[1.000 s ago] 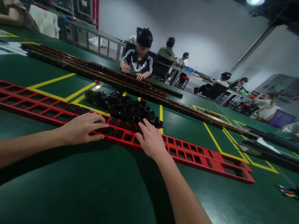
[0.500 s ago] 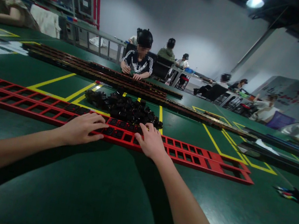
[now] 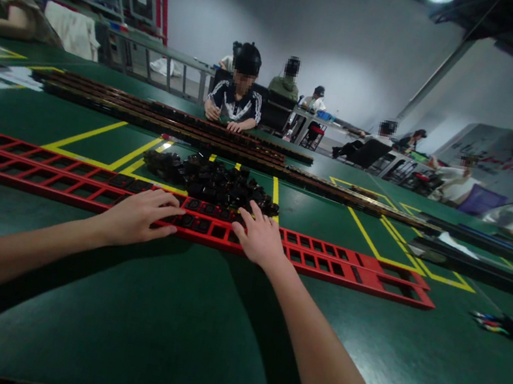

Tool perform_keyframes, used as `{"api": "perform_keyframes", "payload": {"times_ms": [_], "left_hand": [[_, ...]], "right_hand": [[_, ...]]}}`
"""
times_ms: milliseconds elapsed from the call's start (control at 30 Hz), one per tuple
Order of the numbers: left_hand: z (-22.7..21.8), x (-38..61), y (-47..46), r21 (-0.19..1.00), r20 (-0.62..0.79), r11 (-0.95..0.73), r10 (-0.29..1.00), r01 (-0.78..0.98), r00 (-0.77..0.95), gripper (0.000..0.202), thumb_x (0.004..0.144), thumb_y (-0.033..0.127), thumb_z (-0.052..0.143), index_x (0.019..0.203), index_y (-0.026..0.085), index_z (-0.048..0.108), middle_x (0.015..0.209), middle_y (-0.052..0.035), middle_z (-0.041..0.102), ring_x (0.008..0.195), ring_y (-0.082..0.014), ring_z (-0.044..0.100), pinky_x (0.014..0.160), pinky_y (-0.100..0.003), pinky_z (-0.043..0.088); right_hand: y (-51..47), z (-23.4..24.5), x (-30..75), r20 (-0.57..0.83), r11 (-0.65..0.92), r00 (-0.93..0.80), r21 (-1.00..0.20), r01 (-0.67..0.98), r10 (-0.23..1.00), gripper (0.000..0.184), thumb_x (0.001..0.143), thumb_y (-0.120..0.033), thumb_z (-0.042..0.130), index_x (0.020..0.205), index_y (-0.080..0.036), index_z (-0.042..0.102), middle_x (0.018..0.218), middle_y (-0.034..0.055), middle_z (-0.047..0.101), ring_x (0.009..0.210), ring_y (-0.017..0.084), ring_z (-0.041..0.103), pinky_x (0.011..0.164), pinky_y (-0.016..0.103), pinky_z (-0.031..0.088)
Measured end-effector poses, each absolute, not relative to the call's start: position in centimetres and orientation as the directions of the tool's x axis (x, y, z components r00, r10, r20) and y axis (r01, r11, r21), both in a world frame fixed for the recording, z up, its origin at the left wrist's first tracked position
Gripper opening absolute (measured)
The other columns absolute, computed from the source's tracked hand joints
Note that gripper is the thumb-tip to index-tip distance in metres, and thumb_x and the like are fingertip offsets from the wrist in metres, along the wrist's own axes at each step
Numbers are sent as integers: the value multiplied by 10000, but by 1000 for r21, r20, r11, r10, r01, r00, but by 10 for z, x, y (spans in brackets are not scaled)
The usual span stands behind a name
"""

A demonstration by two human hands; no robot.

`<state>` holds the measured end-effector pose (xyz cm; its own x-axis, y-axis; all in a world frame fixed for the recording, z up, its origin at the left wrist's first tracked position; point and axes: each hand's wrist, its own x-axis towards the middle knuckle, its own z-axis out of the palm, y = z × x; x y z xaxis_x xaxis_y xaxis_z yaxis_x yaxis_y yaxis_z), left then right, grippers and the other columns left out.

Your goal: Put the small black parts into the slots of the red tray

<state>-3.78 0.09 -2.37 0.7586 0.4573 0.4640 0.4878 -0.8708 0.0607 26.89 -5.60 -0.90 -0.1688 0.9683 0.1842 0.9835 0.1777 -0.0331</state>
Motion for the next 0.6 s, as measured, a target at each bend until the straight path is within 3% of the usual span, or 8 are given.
{"api": "perform_keyframes", "payload": {"times_ms": [167, 333, 600], "left_hand": [[-23, -37, 1, 33, 441, -867, 459, 498, 771, 357, 957, 388, 548, 1197, 156, 676, 1131, -122, 633, 1027, -267, 591, 913, -453, 511], [-23, -38, 0, 23, 444, -865, 459, 502, 770, 360, 960, 394, 546, 1204, 160, 669, 1137, -118, 633, 1038, -264, 590, 941, -456, 502], [-23, -38, 0, 20, 438, -863, 462, 505, 771, 378, 965, 402, 532, 1218, 157, 667, 1148, -121, 632, 1045, -265, 588, 937, -455, 506]], "right_hand": [[-56, -7, 268, 180, 165, -156, -38, 986, 971, 512, 1018, -488, 358, 1419, -216, 520, 1524, 138, 437, 1264, 350, 539, 1037, 539, 413], [-56, -4, 267, 180, 152, -146, -18, 988, 973, 551, 1014, -493, 359, 1498, -240, 434, 1454, 163, 466, 1181, 353, 585, 997, 530, 436], [-54, -7, 266, 183, 72, -64, -37, 997, 981, 640, 988, -553, 381, 1478, -146, 454, 1410, 208, 481, 1203, 366, 569, 1011, 516, 436]]}}
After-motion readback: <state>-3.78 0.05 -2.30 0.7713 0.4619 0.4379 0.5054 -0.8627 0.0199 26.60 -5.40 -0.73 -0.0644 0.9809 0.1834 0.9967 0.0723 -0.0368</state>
